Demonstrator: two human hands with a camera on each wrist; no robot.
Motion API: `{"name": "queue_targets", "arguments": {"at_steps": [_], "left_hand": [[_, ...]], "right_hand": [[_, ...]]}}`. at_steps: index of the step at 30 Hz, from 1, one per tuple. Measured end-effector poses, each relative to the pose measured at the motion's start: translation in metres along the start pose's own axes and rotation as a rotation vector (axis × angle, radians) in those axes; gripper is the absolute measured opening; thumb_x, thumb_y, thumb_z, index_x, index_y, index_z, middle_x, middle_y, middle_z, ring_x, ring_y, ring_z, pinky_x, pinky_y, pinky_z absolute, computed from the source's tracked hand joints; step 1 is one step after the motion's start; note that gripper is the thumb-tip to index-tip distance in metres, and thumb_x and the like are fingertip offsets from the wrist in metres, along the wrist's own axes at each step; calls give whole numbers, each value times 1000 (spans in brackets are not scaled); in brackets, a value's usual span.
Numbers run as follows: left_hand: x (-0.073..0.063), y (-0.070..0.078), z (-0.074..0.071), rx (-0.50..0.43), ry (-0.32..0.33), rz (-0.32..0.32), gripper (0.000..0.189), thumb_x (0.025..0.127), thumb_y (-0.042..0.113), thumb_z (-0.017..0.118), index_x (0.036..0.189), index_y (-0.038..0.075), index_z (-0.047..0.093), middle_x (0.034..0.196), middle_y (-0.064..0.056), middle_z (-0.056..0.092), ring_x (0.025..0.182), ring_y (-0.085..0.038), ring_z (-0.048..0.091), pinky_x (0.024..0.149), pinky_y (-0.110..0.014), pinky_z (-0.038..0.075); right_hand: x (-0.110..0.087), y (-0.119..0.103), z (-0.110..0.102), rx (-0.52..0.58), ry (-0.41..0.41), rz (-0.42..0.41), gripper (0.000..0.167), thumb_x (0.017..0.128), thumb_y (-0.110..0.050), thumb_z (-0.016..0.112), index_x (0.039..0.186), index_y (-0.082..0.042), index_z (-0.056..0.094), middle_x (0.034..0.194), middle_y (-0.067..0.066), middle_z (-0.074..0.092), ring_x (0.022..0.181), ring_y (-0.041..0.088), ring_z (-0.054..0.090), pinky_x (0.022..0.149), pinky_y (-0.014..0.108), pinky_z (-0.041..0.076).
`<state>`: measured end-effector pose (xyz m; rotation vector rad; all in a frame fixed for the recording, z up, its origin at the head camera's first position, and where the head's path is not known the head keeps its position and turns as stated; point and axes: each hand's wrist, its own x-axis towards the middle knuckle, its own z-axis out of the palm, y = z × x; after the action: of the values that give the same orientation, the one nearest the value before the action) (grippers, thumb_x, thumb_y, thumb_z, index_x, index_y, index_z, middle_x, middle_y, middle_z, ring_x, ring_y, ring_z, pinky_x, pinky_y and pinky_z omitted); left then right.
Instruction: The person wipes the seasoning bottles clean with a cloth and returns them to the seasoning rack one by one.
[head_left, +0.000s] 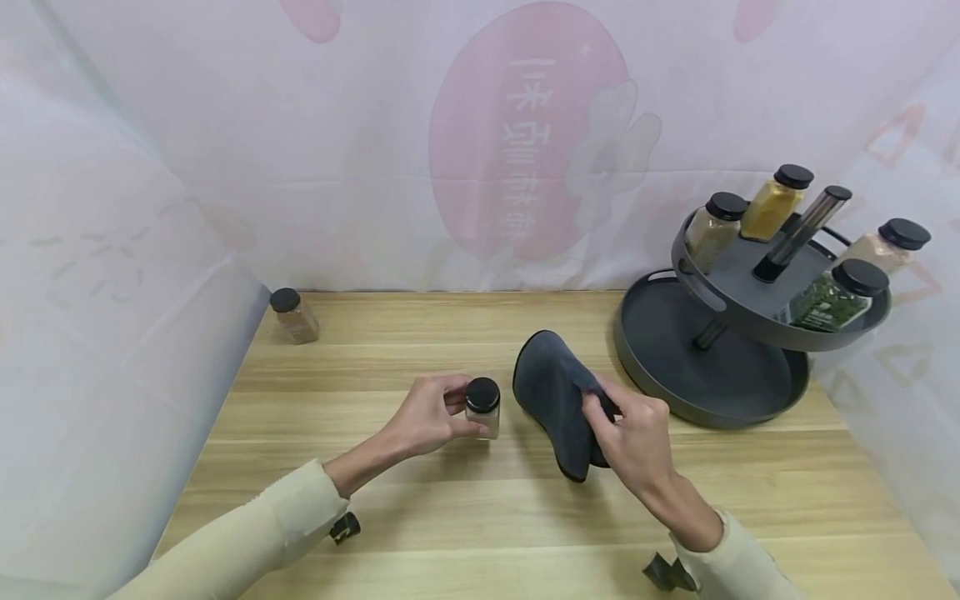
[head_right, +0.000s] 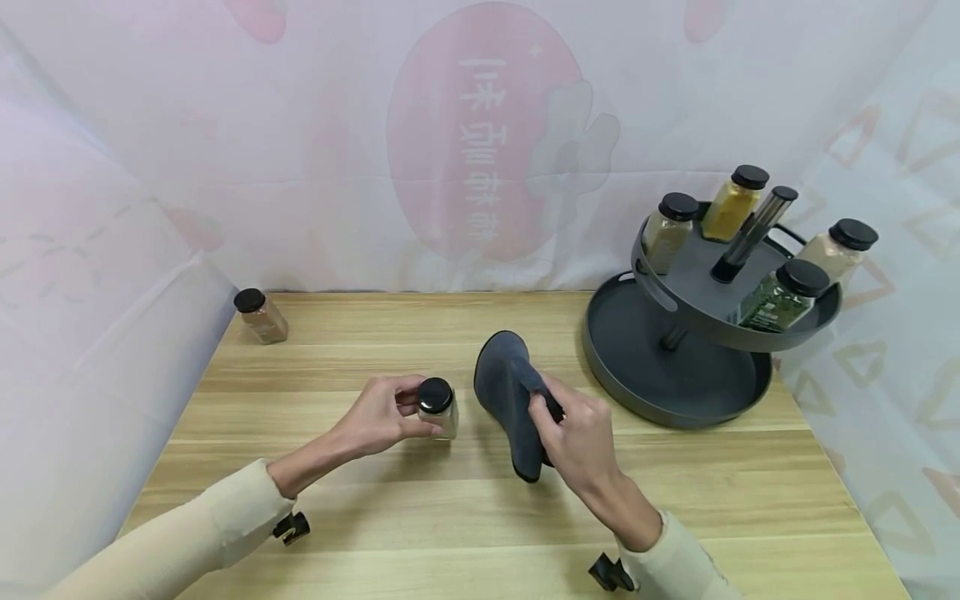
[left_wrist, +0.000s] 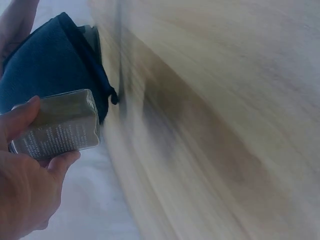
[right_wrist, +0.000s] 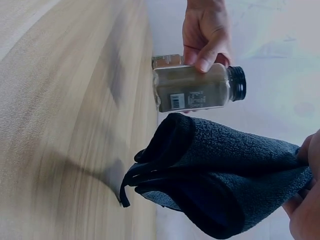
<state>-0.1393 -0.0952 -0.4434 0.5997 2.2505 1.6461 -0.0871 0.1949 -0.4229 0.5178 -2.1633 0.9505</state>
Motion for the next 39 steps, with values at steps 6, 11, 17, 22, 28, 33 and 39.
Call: {"name": "queue_targets", "arguments": {"at_steps": [6, 11, 17, 22, 28, 33, 39], "left_hand": [[0, -13, -1, -22, -21, -9, 41, 78, -7, 89, 115, -4, 73, 120, -17, 75, 120, -32, 71, 98, -29, 57], [0, -23, -1, -41, -41, -29, 47, 78, -9, 88, 122, -7, 70, 123, -21, 73, 124, -36, 68, 102, -31, 55], [0, -29, -2, -24, -51, -27, 49, 78, -8, 88, 123, -7, 70, 124, -20, 74, 125, -36, 68, 102, -30, 54], [0, -34, -3, -30, -64, -39, 49, 78, -10, 88, 124, -7, 70, 125, -20, 73, 125, -35, 68, 103, -28, 53], [0, -40, -4, -20, -76, -40, 52, 77, -12, 87, 125, -7, 69, 126, -21, 73, 125, -36, 68, 103, -28, 53], [0, -44, -4, -47, -91, -45, 53, 77, -15, 85, 127, -8, 67, 127, -22, 72, 127, -36, 67, 104, -27, 53], [0, -47, -5, -17, -90, -19, 53, 78, -13, 86, 128, -8, 67, 127, -21, 72, 126, -36, 67, 103, -29, 53]], "right_hand": [[-2, 1, 0, -6, -2, 9, 30, 85, 12, 68, 110, 3, 81, 93, 16, 80, 70, 19, 76, 59, 15, 56], [-3, 2, 0, -10, -3, 14, 29, 85, 11, 68, 110, 3, 80, 94, 17, 80, 72, 21, 77, 59, 16, 56], [-5, 3, 1, -16, -1, 16, 29, 84, 11, 68, 110, 3, 80, 93, 16, 80, 71, 20, 76, 58, 16, 56], [-6, 3, 1, -24, -1, 22, 29, 84, 11, 69, 110, 3, 81, 94, 15, 80, 71, 18, 75, 58, 16, 55], [-7, 3, 1, -22, 2, 21, 29, 84, 10, 69, 108, 2, 81, 93, 14, 81, 72, 17, 75, 58, 16, 56], [-8, 4, 2, -24, -1, 19, 29, 84, 11, 68, 109, 2, 81, 92, 14, 80, 70, 15, 73, 57, 18, 55], [-11, 6, 3, -19, -22, 43, 28, 86, 9, 68, 110, 3, 80, 91, 14, 80, 71, 19, 75, 59, 15, 55]]}}
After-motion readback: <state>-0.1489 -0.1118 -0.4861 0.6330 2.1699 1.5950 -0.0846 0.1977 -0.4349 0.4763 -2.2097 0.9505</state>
